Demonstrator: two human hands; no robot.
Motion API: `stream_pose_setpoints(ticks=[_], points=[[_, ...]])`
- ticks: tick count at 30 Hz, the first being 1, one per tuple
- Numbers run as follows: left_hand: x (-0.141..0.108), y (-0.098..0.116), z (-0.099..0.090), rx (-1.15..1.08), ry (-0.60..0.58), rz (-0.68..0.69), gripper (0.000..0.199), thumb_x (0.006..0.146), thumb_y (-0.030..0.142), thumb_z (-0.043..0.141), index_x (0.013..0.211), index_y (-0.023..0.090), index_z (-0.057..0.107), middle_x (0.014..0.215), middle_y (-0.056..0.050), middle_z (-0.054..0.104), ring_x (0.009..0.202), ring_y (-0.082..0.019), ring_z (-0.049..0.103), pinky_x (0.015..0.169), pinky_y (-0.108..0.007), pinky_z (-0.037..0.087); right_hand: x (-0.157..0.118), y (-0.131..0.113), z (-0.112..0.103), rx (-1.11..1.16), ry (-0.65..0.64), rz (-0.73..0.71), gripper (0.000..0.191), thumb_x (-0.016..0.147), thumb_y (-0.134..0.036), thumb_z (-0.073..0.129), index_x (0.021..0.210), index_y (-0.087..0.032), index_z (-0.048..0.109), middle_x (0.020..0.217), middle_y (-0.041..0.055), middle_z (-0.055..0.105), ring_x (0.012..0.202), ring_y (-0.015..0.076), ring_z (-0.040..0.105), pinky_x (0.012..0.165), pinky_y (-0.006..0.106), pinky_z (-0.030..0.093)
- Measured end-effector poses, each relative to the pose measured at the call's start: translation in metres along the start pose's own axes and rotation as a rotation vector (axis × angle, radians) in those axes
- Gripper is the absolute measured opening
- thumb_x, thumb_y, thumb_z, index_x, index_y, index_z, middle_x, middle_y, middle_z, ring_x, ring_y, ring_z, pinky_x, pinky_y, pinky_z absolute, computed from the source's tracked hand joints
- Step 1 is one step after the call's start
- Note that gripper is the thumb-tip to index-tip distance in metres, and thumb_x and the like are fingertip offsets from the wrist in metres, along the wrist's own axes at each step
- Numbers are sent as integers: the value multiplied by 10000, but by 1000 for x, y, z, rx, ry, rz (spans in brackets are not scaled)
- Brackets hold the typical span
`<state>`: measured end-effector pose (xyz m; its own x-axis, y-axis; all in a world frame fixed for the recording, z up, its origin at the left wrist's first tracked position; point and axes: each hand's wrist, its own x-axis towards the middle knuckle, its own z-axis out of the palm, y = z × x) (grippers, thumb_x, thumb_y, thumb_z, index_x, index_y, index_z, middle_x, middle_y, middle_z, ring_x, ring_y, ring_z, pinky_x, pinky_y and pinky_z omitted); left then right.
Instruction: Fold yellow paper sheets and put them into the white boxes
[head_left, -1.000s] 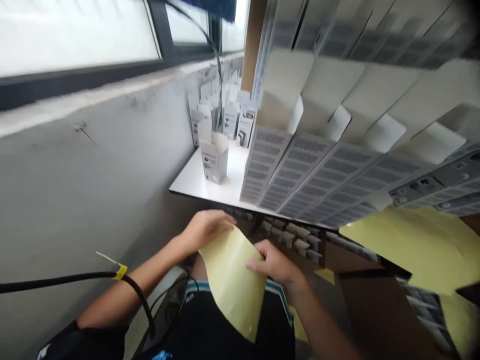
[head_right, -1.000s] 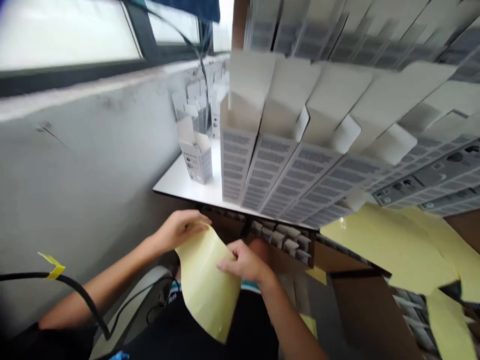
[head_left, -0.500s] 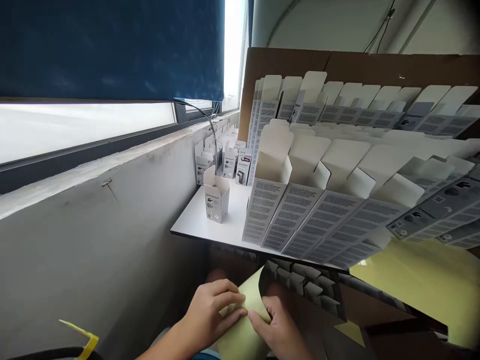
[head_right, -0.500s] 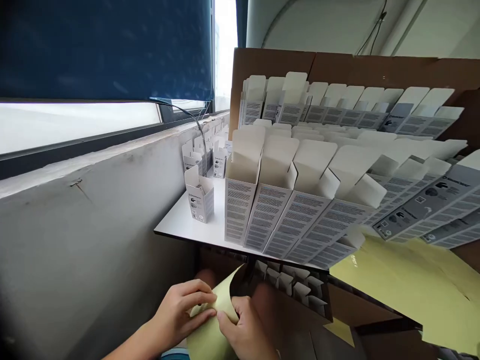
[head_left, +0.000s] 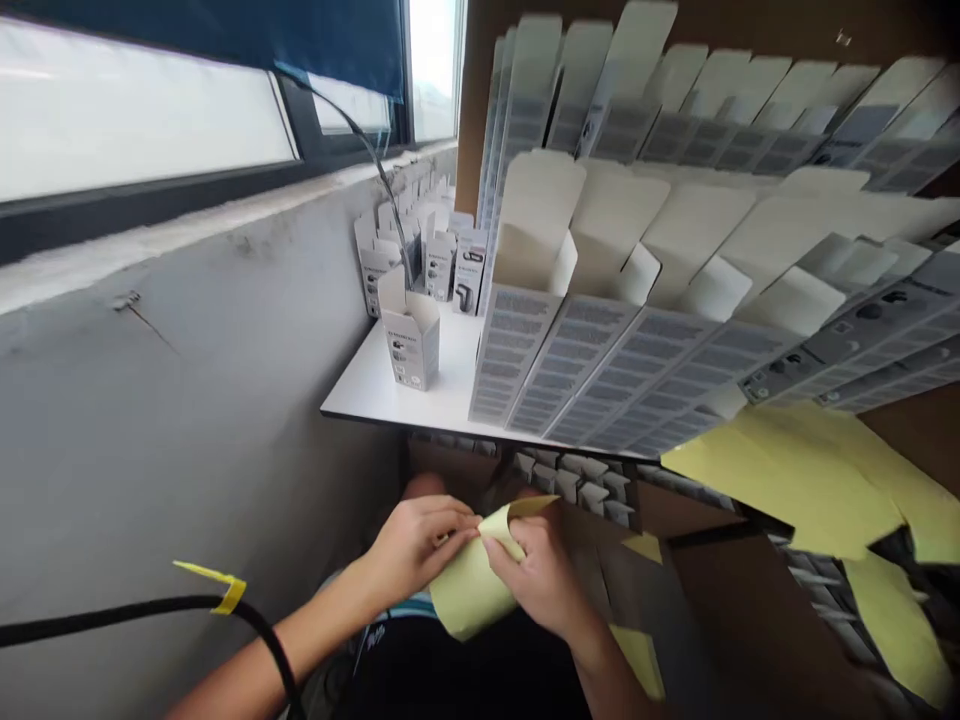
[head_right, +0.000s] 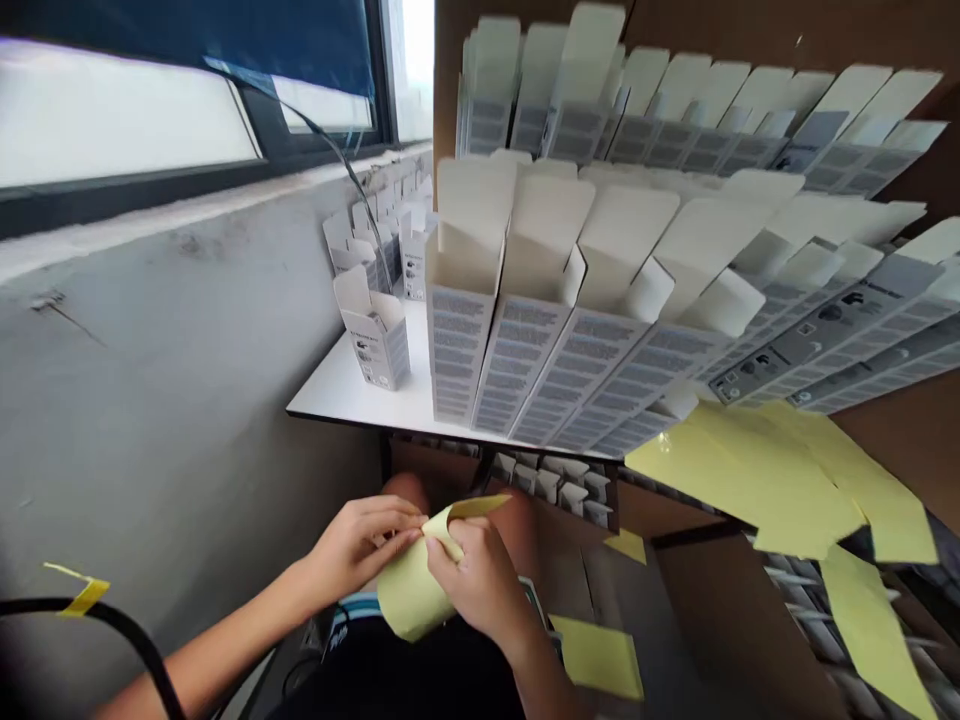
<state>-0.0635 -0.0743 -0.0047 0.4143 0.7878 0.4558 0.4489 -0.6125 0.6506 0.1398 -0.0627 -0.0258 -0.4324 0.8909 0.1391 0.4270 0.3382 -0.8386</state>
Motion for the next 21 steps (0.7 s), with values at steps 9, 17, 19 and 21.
stream_pose_setpoints(ticks=[9,17,19,21], points=[[3,6,4,-16,-21,-2,153,929,129,637,1042,156,736,1001,-78,768,858,-141,732,699,-196,576,-9,2,-14,138,-24,44,401,884,-386,534,580,-174,381,568,-3,438,559,84,411,540,236,288],[10,11,10,67,74,51,135,890,128,688,1011,178,720,983,-68,735,872,-148,701,747,-245,582,-15,15,-21,275,-32,90,427,866,-412,560,560,-159,402,545,-21,362,525,63,344,505,217,262],[11,11,11,100,79,71,162,869,172,728,1030,182,716,985,-76,718,871,-162,685,748,-272,578,-16,16,-22,306,-31,99,436,864,-420,564,552,-156,411,540,-18,362,524,65,343,503,217,258],[12,11,11,135,71,76,214,858,217,751,1067,196,711,1002,-81,704,884,-172,667,752,-291,571,-16,18,-23,367,-37,114,422,860,-432,575,569,-148,462,554,-10,400,535,72,362,504,215,272]])
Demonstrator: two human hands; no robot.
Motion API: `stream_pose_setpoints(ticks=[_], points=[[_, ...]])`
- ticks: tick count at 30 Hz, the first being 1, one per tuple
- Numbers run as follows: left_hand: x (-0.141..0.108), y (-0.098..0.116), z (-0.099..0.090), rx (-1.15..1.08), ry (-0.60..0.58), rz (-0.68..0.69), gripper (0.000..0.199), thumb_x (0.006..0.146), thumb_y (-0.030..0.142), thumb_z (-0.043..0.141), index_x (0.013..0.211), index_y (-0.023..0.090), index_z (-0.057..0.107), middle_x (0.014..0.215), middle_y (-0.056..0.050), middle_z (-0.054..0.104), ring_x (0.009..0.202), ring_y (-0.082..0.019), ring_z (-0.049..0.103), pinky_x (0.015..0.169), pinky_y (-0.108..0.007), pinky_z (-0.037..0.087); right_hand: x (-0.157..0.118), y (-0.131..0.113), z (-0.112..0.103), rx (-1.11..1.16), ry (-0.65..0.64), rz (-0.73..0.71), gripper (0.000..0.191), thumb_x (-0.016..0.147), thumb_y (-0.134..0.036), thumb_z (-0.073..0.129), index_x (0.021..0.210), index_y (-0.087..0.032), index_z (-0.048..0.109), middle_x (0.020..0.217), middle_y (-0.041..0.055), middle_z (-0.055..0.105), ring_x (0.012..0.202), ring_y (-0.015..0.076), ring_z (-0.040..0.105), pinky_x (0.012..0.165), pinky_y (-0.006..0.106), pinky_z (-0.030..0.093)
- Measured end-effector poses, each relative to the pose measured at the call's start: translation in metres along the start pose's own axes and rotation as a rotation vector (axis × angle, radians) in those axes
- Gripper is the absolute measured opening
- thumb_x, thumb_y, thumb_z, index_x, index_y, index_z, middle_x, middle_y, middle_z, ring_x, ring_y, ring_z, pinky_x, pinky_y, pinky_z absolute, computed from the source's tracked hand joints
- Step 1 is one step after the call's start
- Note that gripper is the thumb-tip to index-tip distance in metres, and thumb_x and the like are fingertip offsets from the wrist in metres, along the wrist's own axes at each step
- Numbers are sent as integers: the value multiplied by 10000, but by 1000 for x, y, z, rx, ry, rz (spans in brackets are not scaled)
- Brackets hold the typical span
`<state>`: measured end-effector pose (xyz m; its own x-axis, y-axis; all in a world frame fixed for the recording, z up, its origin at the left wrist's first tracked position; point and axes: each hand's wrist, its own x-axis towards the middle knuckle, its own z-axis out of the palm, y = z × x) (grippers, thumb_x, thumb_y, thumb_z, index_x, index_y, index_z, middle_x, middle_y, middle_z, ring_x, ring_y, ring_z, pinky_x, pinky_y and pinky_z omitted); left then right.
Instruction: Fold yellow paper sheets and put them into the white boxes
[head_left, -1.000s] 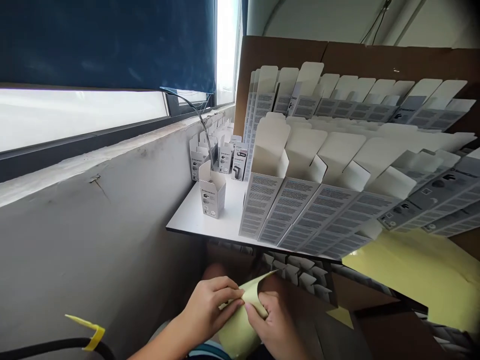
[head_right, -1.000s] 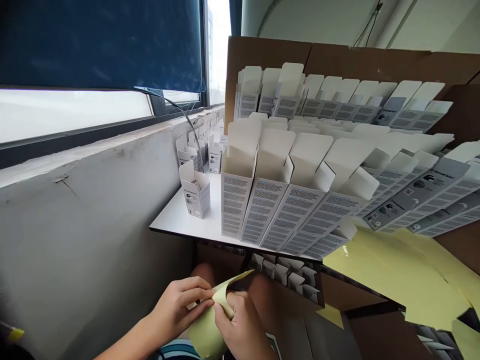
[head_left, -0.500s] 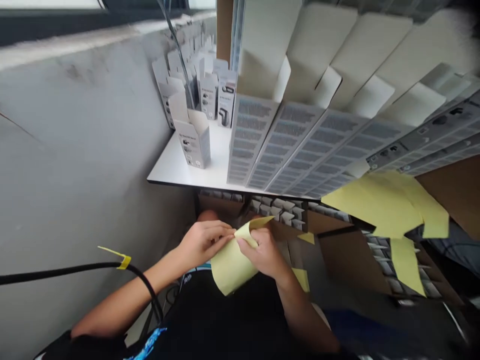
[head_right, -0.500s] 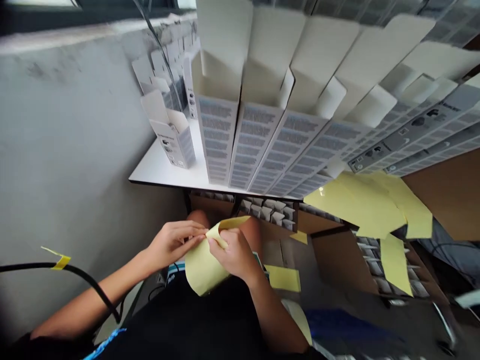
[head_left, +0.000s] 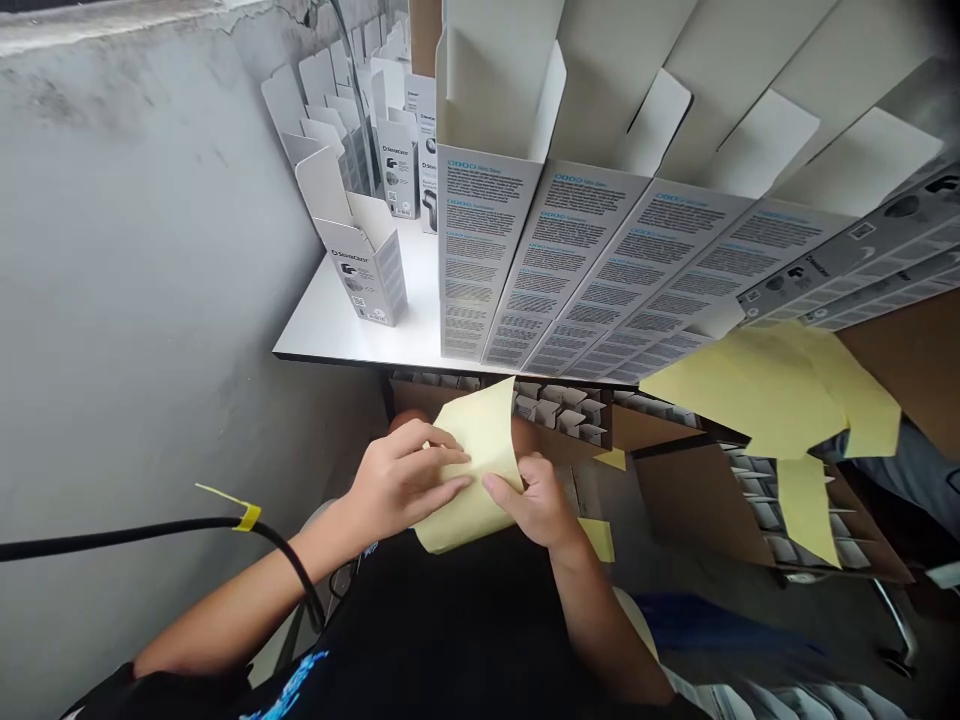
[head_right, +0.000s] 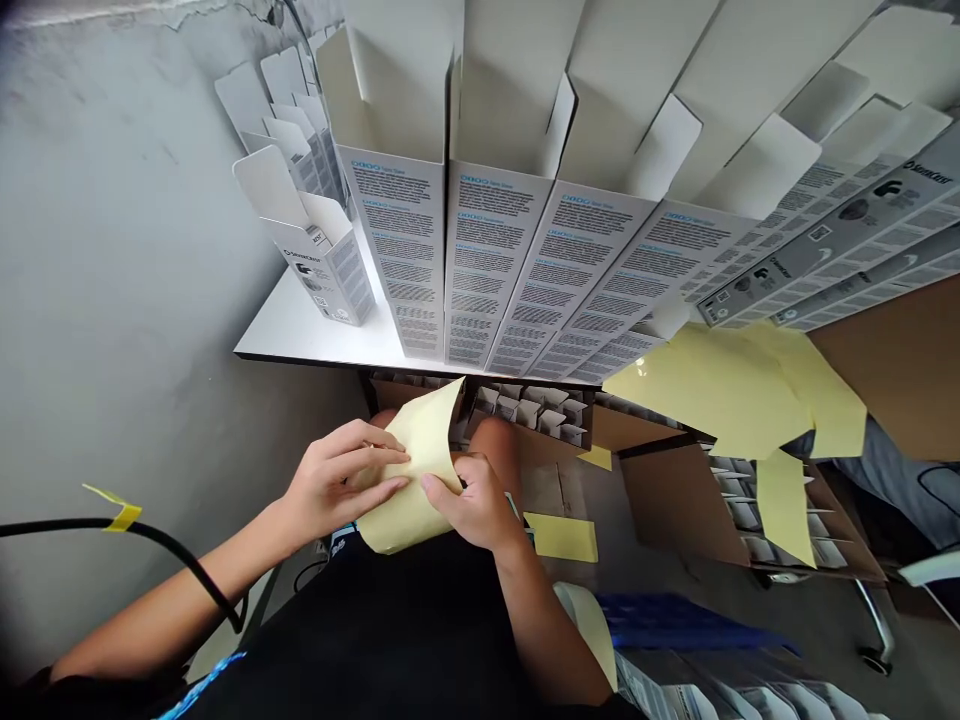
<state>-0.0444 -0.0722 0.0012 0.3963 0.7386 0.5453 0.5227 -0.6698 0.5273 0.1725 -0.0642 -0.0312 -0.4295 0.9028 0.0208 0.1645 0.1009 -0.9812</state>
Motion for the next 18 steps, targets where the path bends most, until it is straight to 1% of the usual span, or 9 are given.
stream_pose_setpoints(ticks=[2,5,7,11,12,15,18], points=[[1,0,0,30,2,0,218,855,234,760,1065,204,710,1035,-87,693,914,-182,648,756,-300,562,0,2,-1,86,-18,17,376,860,-441,585,646,-133,562,607,7,478,570,88,408,520,211,316],[2,0,2,56,42,22,136,866,190,738,1000,205,721,1007,-78,686,888,-168,634,726,-278,542,1,6,0,153,-11,50,334,856,-441,595,795,-120,662,714,38,577,641,119,478,576,219,394],[3,0,3,81,44,52,120,885,158,702,990,211,727,941,-59,692,820,-145,637,694,-257,526,2,8,0,142,14,70,335,848,-443,600,763,-123,648,700,37,568,633,118,468,571,221,391],[5,2,9,133,14,120,121,891,149,688,1002,195,704,899,-42,729,737,-130,654,655,-247,514,1,10,2,73,21,46,410,871,-461,581,617,-146,513,600,5,449,565,89,388,518,217,312],[5,3,10,142,5,122,109,885,157,698,990,188,697,903,-43,736,731,-131,660,652,-248,518,0,10,2,38,23,37,419,884,-460,573,611,-149,506,593,4,447,563,91,396,524,221,315],[6,7,13,165,-18,94,92,878,210,726,954,176,689,900,-44,746,737,-141,689,665,-252,541,-3,7,0,-96,27,7,400,919,-443,550,640,-155,561,600,19,499,609,123,470,598,245,380],[6,9,14,171,-36,77,80,899,243,711,939,176,691,891,-35,748,748,-136,707,682,-241,553,-6,1,-4,-203,-9,-44,387,957,-411,515,668,-164,585,627,40,542,655,147,512,653,269,402]])
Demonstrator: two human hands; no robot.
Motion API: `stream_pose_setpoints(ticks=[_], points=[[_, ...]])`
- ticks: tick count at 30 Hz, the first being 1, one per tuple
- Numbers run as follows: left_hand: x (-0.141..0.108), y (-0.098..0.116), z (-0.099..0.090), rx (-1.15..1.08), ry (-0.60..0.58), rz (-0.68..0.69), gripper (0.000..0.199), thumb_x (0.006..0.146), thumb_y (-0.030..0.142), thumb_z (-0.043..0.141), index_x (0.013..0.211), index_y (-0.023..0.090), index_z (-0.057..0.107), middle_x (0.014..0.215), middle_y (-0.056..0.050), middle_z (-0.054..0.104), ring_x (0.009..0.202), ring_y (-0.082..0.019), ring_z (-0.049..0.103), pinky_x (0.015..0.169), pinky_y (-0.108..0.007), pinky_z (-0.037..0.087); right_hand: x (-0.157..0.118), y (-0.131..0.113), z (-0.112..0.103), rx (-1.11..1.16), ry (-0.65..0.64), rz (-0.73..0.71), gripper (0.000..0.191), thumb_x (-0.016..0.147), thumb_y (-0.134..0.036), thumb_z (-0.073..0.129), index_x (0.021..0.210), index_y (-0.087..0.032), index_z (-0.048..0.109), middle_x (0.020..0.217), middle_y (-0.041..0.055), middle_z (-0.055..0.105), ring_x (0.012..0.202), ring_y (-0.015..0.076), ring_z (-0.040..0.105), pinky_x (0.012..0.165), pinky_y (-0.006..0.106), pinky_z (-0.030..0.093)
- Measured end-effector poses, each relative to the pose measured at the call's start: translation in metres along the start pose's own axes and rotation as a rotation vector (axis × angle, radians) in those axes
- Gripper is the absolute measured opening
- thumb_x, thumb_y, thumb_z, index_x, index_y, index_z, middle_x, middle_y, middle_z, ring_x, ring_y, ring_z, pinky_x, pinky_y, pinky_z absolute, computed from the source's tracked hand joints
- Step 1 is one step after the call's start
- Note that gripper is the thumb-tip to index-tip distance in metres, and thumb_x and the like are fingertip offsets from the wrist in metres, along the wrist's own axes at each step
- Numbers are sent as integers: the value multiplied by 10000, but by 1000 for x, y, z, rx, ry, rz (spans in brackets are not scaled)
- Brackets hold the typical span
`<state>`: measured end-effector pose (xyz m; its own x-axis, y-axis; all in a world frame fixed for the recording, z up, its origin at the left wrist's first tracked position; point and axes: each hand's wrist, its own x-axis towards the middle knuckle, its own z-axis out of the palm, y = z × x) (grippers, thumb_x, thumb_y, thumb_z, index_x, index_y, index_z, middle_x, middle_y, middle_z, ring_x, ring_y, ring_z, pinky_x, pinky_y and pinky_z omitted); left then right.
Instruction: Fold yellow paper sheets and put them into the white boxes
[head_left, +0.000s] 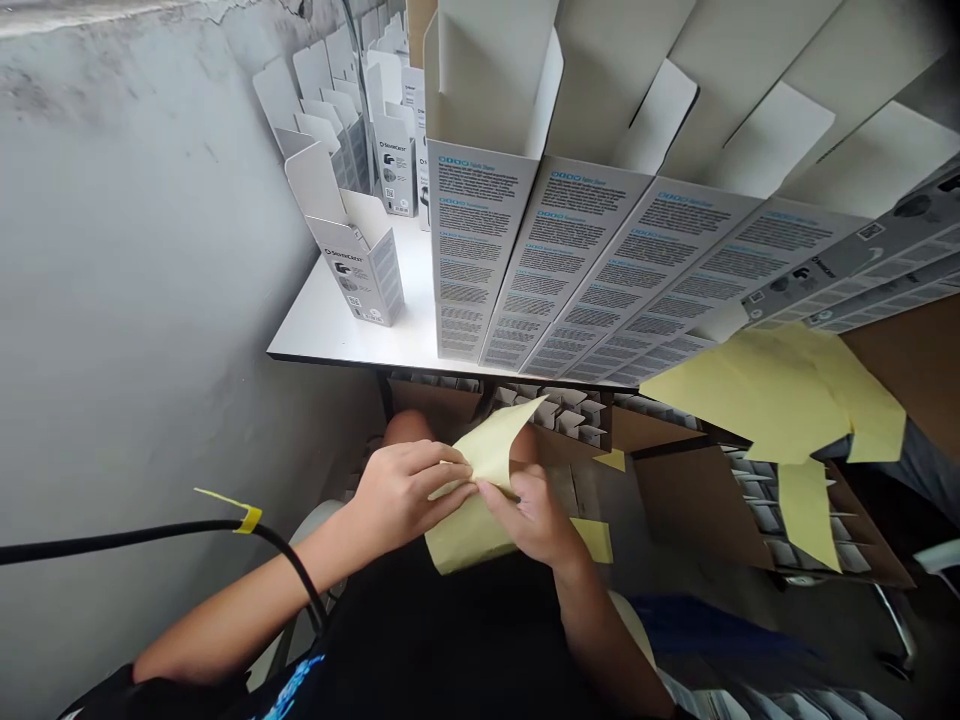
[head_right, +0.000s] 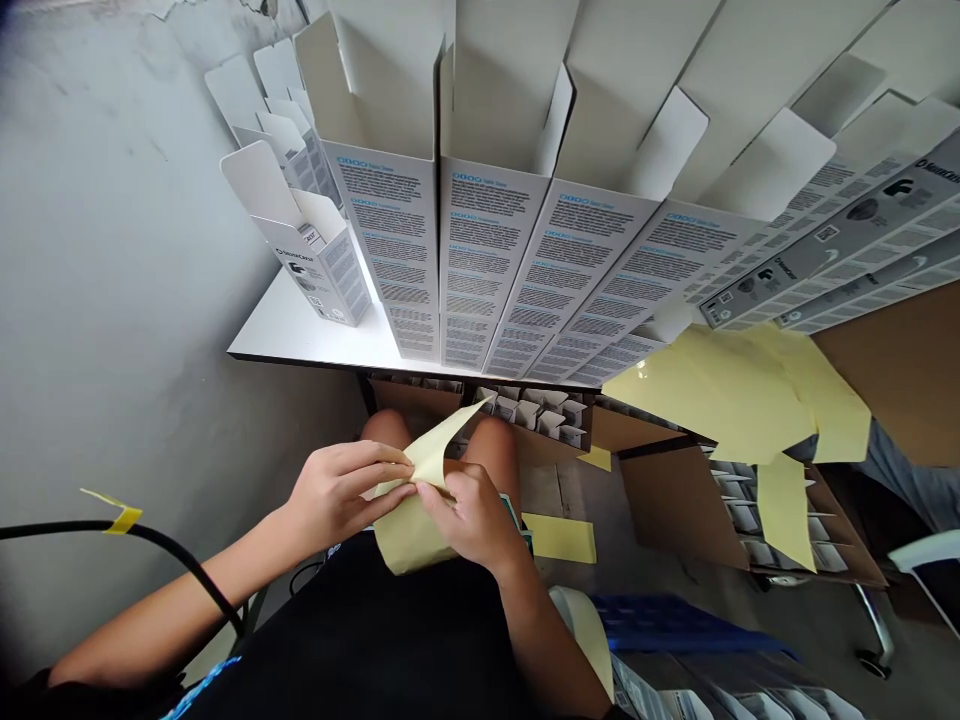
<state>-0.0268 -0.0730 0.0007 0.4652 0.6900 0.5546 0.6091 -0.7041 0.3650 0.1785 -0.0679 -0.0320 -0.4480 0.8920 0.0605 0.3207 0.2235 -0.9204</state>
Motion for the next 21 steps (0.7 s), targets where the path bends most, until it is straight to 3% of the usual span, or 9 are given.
stream_pose_setpoints(ticks=[7,15,19,21], points=[[2,2,-4,-118,-111,-59,135,965,204,593,892,167,700,861,-48,727,749,-126,692,655,-215,531,-3,-5,-3,-124,-35,-89,374,987,-367,481,682,-164,555,675,51,585,656,142,538,636,279,382],[-2,4,1,38,-29,22,65,924,158,620,864,166,645,817,-17,721,678,-120,653,607,-242,482,-5,-2,4,-141,3,-83,363,974,-349,489,658,-172,516,652,39,568,633,129,522,625,277,361],[-2,1,0,-95,-7,-56,40,898,137,640,872,166,648,827,-25,716,679,-110,642,589,-217,481,-5,-5,6,-125,36,-51,428,951,-374,527,579,-168,476,575,24,525,569,112,474,581,269,325],[-1,-4,-3,-241,39,-155,64,907,129,623,856,161,648,829,-38,706,697,-111,640,584,-204,482,-13,0,-8,-32,20,-5,406,941,-386,547,603,-160,563,589,29,569,571,121,512,570,254,357]])
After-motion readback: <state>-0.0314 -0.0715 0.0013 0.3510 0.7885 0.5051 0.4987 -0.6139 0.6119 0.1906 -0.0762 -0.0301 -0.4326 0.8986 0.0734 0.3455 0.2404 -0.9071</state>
